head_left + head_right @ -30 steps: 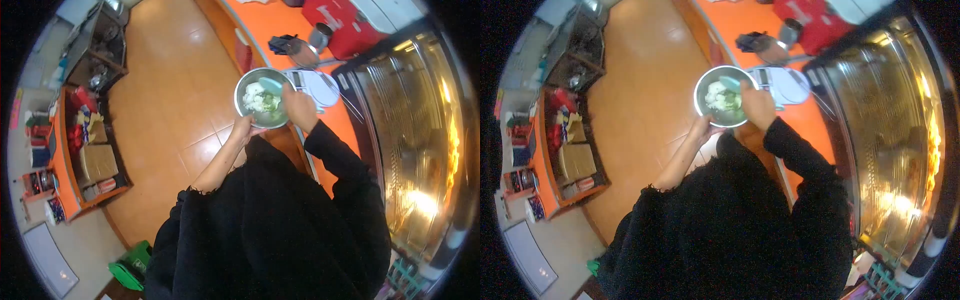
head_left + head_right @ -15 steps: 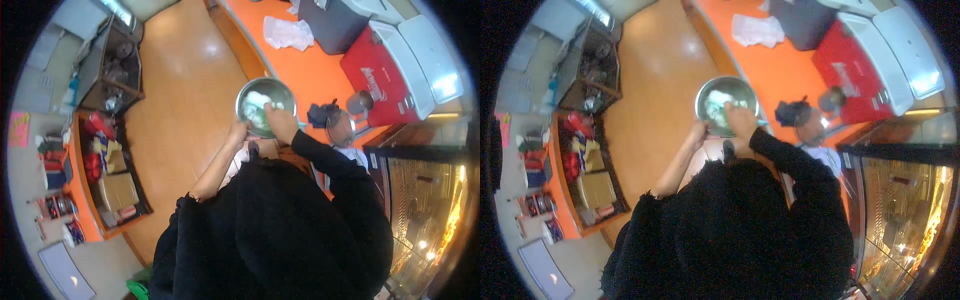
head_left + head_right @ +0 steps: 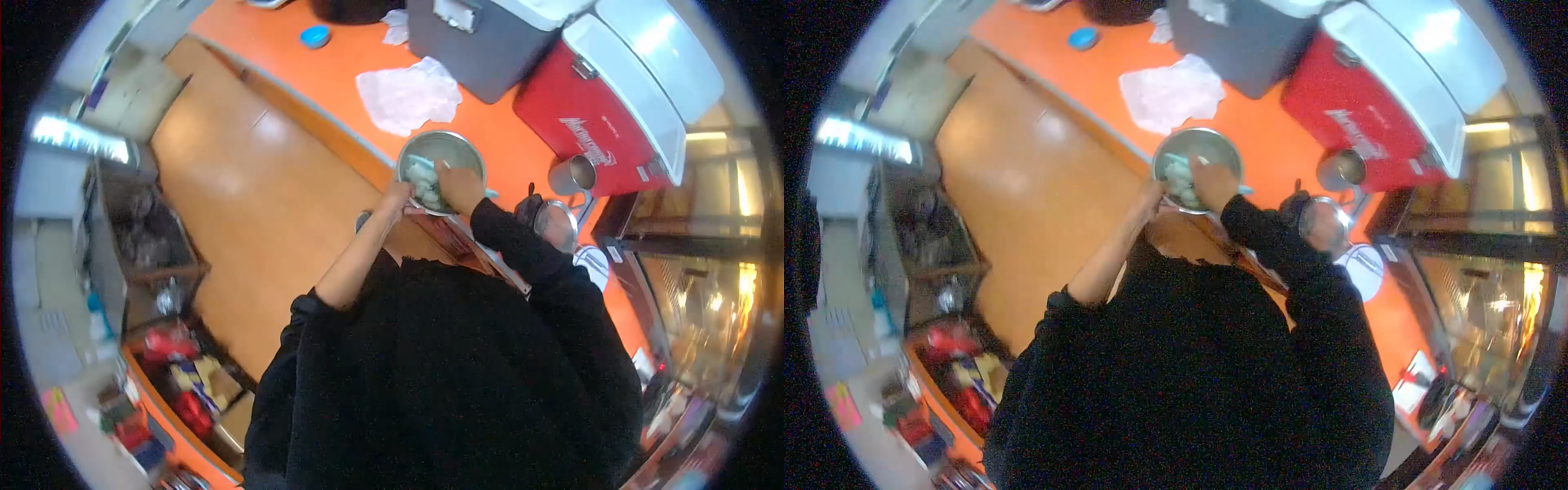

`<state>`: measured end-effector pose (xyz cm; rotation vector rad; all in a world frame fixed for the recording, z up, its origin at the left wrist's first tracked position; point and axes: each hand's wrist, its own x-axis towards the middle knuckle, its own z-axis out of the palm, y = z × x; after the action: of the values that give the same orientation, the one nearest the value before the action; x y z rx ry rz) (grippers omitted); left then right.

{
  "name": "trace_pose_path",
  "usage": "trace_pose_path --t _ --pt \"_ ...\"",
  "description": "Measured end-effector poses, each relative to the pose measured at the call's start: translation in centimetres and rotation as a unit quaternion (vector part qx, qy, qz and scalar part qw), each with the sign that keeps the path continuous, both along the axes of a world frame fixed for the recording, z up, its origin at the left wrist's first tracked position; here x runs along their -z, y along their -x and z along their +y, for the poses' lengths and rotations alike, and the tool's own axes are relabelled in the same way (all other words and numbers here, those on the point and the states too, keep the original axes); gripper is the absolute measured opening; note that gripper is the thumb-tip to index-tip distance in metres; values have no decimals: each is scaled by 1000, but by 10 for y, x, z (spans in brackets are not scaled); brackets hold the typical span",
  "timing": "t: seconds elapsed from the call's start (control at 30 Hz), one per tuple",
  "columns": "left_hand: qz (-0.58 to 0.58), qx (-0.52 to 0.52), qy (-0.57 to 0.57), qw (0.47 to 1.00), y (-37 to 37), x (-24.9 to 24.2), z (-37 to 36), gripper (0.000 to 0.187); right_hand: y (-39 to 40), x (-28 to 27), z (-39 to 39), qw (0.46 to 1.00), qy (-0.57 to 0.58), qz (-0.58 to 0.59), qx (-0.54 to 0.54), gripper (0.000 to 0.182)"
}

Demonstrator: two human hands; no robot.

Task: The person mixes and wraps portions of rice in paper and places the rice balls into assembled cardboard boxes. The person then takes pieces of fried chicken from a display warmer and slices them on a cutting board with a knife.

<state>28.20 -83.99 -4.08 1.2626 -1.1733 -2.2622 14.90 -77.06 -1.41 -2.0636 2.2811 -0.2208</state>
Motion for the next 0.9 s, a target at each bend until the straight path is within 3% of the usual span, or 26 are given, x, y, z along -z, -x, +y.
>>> trace_pose_path --t 0.03,0.07,0.1,0.17,0.23,0.3,0.37,0.4,0.47,0.5,0.67,0.8,0.9 --pt "-22 2 4 1000 3 -6 -9 32 -2 7 -1 999 -17 -6 26 18" --pt "10 93 48 994 7 25 -34 38 -6 10 2 998 -29 -11 47 18" --pt "9 115 42 992 7 23 -40 38 -9 10 -1 996 -61 -26 62 18" --pt "-53 122 194 972 17 11 -61 49 -7 0 -12 991 -85 -37 96 18" --pt "-16 125 317 940 35 64 -72 54 -4 -13 -9 980 -160 -28 114 20" --pt "64 80 472 876 43 53 -74 52 7 -43 -9 974 -179 14 140 19" --pt "29 130 489 862 43 23 -85 51 2 -96 -11 961 -211 50 174 17" --pt "-12 173 508 844 42 15 -87 49 -4 -90 -9 957 -218 43 188 17" --pt "-26 215 513 831 48 12 -94 48 -15 -64 -4 963 -239 55 116 18" --pt "-47 237 521 819 52 12 -96 46 -10 -20 -2 961 -203 121 143 19" --pt "-59 336 518 784 68 11 -112 47 -6 -11 -19 952 -120 90 266 17" --pt "-96 365 534 757 76 0 -108 43 -6 -30 -14 922 -144 103 346 16" --pt "-113 400 469 779 84 -13 -110 41 -18 11 -33 911 -138 93 376 17"
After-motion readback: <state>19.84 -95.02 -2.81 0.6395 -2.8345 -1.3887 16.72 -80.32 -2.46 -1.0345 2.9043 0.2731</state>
